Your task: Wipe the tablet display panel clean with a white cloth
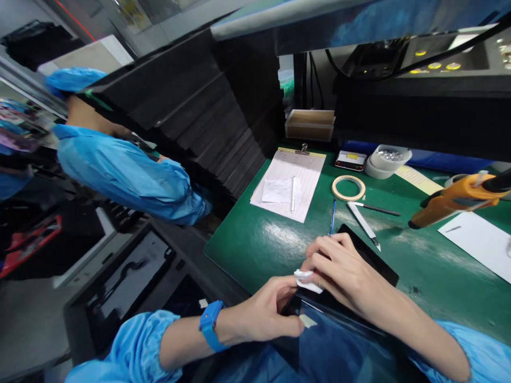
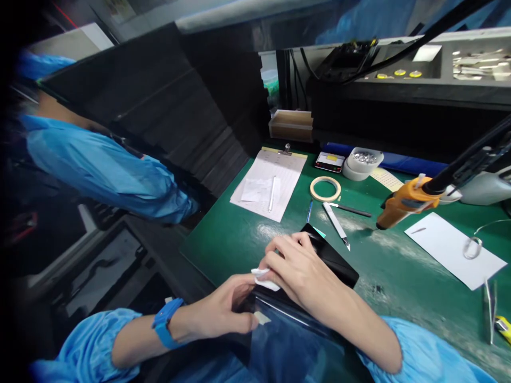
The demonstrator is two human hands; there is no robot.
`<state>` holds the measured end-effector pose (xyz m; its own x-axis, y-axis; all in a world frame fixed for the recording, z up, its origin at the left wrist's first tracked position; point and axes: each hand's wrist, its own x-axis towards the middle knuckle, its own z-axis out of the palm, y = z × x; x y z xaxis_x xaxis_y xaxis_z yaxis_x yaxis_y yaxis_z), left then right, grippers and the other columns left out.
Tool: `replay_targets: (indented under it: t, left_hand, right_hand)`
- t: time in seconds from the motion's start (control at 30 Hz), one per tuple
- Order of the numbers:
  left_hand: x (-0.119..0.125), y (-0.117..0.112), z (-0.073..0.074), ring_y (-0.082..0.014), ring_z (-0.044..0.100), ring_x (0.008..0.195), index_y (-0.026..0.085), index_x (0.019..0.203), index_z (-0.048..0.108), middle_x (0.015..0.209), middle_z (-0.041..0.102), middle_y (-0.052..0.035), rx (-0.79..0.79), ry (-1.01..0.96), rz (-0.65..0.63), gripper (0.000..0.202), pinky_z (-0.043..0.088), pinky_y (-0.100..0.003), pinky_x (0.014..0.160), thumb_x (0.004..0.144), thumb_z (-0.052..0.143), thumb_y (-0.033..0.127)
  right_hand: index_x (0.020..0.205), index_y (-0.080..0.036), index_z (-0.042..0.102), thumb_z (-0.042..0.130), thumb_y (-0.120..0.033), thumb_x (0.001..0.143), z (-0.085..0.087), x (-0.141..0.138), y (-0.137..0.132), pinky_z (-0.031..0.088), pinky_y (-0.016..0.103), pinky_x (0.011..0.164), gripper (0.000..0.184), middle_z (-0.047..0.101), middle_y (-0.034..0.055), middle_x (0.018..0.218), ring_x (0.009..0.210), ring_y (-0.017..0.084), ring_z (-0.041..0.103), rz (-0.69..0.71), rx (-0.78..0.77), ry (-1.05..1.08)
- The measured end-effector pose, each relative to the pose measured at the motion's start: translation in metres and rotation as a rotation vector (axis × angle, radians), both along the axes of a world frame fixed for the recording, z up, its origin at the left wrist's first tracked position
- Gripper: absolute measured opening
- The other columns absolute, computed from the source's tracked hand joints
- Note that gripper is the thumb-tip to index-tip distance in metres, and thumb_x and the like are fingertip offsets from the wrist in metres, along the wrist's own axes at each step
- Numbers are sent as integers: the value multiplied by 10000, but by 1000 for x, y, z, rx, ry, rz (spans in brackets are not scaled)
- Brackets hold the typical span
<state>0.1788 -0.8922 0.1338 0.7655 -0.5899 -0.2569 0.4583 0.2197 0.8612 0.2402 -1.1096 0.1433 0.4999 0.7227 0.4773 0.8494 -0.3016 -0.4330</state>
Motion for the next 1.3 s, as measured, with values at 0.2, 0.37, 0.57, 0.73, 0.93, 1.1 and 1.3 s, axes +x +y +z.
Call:
replay_targets:
  t: [0.2,0.37,0.57,0.73,0.93,1.1,1.3]
  left_hand:
    - [4,6,6,-114,491,823,169,1099,848,906,638,16,33,-7,-95,406,464,-245,877,724,767,37]
    - [4,9,5,-132,568,907,190,1262,839,955,730,10,35,-41,-107,518,476,-251,942,766,769,63]
    - [5,9,2,-172,655,993,189,1291,838,1019,784,-24,30,-44,-125,554,488,-274,985,746,804,94]
    - [6,7,-3,-106,536,837,190,1140,850,947,699,16,17,17,-86,437,453,-222,856,712,843,100]
    - [6,3,-7,-119,514,842,203,1011,833,919,641,33,-1,55,-22,413,433,-247,857,621,819,69]
    - [8,6,-6,-108,473,810,204,1128,843,946,646,28,20,3,-63,455,412,-245,833,687,819,95]
    - [11,7,-1,-148,560,945,189,1225,853,1042,731,-23,32,-44,-96,522,438,-247,897,707,837,135]
  right_hand:
    - [1070,-200,609,498,-331,1216,-4,19,-12,344,371,901,226,634,30,1030,1003,172,644,-63,44,-69]
    - [1055,-215,597,458,-435,1225,-7,41,-29,339,376,874,310,666,45,1052,945,201,619,-135,27,-99]
    - [1072,-224,616,467,-464,1220,-3,47,-34,377,409,902,319,726,64,1169,1036,233,625,-152,-34,-116]
    - [1074,-216,592,428,-404,1232,1,23,-11,395,422,945,295,727,52,1119,1022,224,626,-72,-81,-126]
    - [1096,-215,602,429,-379,1227,-2,6,4,397,432,991,272,725,36,1100,1030,223,613,-34,-90,-148]
    - [1084,-221,584,447,-479,1220,0,24,-10,406,420,952,322,742,37,1076,978,214,637,-2,-48,-92]
    - [1047,-231,619,455,-585,1203,3,47,-31,408,444,944,420,756,50,1049,961,231,664,-77,-16,61]
